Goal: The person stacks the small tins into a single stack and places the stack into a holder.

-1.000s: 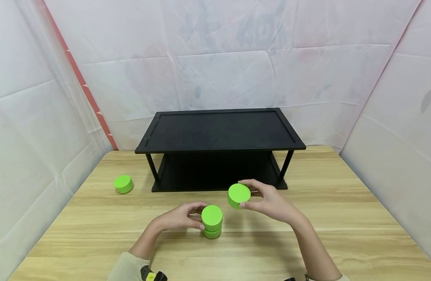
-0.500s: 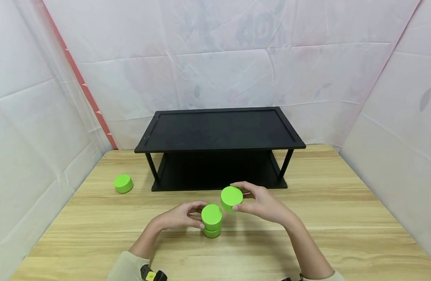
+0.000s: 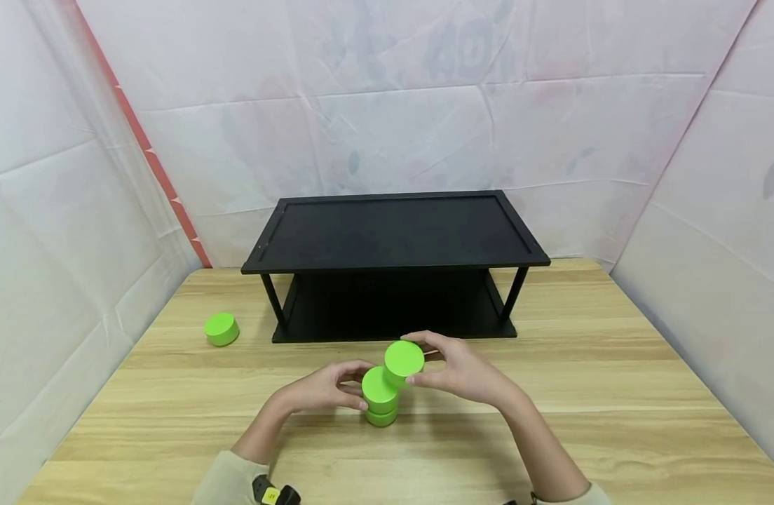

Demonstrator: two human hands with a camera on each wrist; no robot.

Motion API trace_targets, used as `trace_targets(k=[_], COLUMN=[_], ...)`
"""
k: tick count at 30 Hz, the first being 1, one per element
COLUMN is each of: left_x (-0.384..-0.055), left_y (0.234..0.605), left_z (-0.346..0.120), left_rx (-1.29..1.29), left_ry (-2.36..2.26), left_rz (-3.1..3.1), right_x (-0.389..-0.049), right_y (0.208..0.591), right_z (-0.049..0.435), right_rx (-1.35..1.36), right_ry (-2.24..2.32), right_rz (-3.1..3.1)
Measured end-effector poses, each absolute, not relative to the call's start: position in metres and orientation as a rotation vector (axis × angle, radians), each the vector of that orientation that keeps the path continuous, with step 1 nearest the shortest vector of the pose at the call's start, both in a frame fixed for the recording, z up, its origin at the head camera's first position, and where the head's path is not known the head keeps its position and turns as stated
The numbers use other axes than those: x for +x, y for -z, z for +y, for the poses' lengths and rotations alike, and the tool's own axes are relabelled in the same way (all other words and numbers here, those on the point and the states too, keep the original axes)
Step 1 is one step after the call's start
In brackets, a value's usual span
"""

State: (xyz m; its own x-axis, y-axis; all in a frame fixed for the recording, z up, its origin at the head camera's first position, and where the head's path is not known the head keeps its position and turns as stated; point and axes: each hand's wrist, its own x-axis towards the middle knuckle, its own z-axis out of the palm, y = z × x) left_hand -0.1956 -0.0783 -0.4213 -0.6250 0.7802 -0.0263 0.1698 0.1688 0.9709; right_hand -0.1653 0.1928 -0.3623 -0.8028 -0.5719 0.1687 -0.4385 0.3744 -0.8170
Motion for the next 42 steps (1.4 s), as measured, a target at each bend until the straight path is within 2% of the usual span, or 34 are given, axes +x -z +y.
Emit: trace_targets(k=[42], left_x=[-0.196], left_y=[0.42], left_z=[-0.078], left_rx=[0.877], left_ry=[-1.511], left_rz=[1.896], right_x=[-0.162], right_y=[0.367], right_z=[0.164], right_rx=[-0.954], right_ry=[1.365], right_rz=[2.455])
